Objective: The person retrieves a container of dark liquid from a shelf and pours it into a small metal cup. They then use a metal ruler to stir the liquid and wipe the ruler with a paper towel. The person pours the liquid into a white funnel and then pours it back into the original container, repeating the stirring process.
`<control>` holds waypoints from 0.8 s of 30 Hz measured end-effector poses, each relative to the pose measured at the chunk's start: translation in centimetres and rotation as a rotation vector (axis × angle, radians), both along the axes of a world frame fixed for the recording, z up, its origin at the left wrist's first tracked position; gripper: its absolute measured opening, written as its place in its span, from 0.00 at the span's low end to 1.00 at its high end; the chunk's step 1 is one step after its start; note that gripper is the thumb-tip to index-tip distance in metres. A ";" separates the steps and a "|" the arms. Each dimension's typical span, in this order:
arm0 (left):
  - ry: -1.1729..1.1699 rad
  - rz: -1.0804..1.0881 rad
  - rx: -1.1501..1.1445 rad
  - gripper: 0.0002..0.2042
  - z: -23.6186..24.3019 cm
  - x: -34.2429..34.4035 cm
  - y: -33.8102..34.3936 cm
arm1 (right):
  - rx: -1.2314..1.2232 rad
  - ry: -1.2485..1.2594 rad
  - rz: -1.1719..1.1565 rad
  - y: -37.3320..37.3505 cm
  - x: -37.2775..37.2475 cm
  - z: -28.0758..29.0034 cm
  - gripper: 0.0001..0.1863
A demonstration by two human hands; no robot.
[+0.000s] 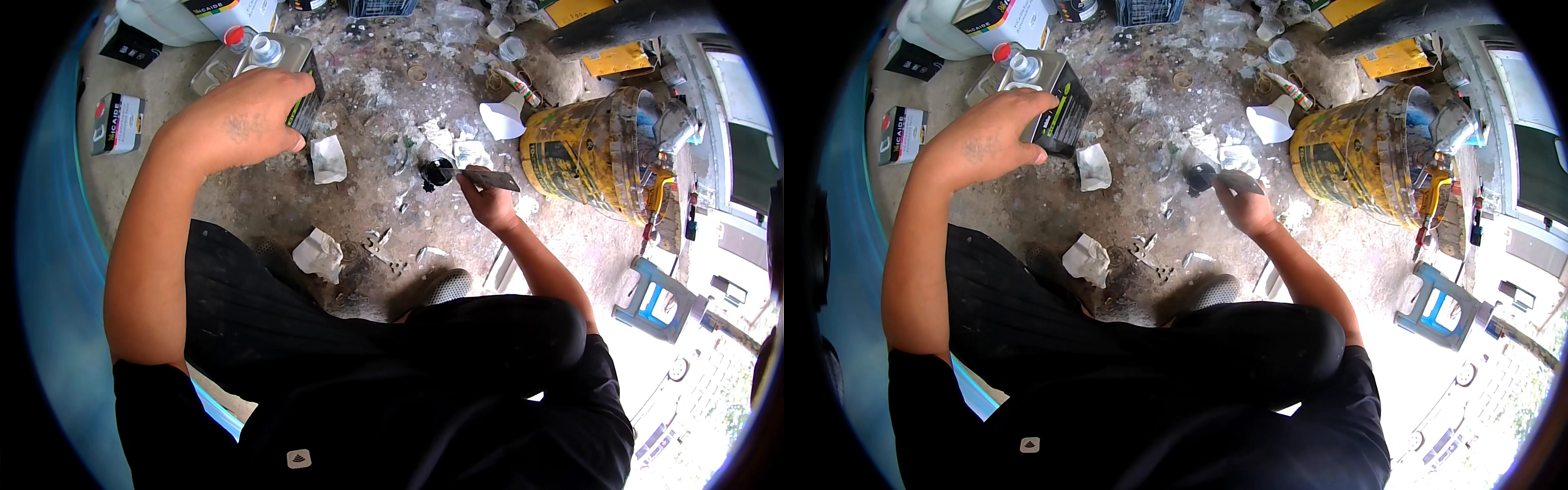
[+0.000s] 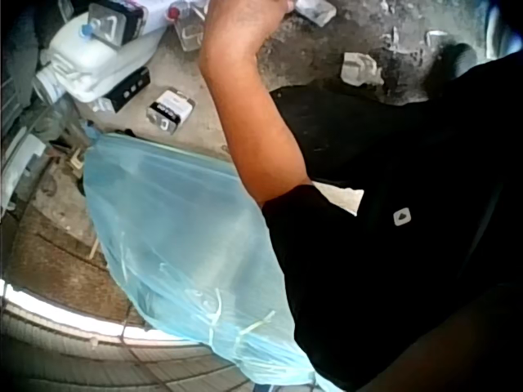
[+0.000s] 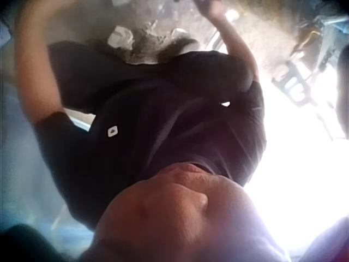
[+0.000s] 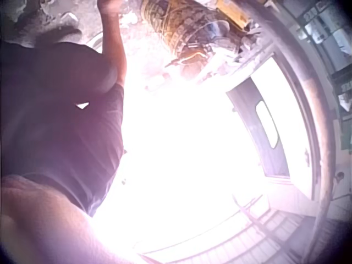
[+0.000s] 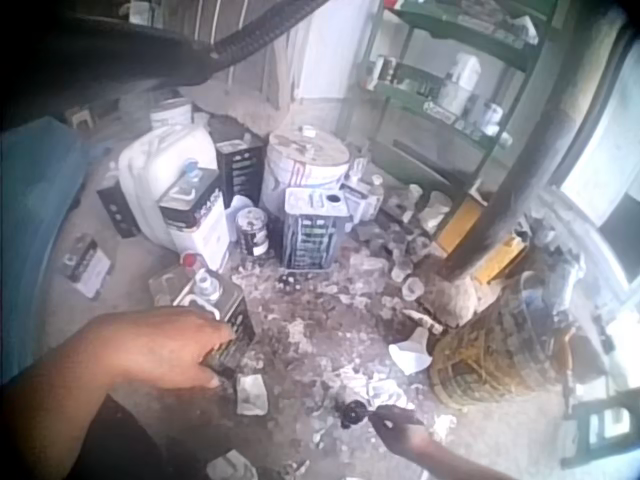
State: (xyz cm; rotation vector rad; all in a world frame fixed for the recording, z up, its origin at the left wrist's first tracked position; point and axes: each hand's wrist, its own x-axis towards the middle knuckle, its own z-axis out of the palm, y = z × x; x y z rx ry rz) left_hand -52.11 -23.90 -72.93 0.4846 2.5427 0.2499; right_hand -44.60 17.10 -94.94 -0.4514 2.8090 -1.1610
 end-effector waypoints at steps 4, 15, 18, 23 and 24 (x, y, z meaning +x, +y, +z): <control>0.006 0.000 0.003 0.32 -0.1 0.0 -0.1 | 0.009 -0.004 0.046 -0.8 0.1 1.1 0.05; 0.016 -0.010 0.004 0.32 -0.2 0.0 -0.2 | -0.044 0.041 -0.005 -0.2 -0.1 1.3 0.03; 0.013 0.004 0.013 0.33 -0.2 0.0 -0.2 | -0.068 0.077 -0.034 0.0 0.1 0.3 0.04; 0.011 0.021 0.019 0.33 -0.1 0.1 -0.2 | -0.065 0.106 0.022 0.0 0.3 0.1 0.05; 0.007 0.023 0.013 0.33 0.0 0.1 -0.1 | -0.063 0.105 0.029 -0.1 0.4 0.0 0.05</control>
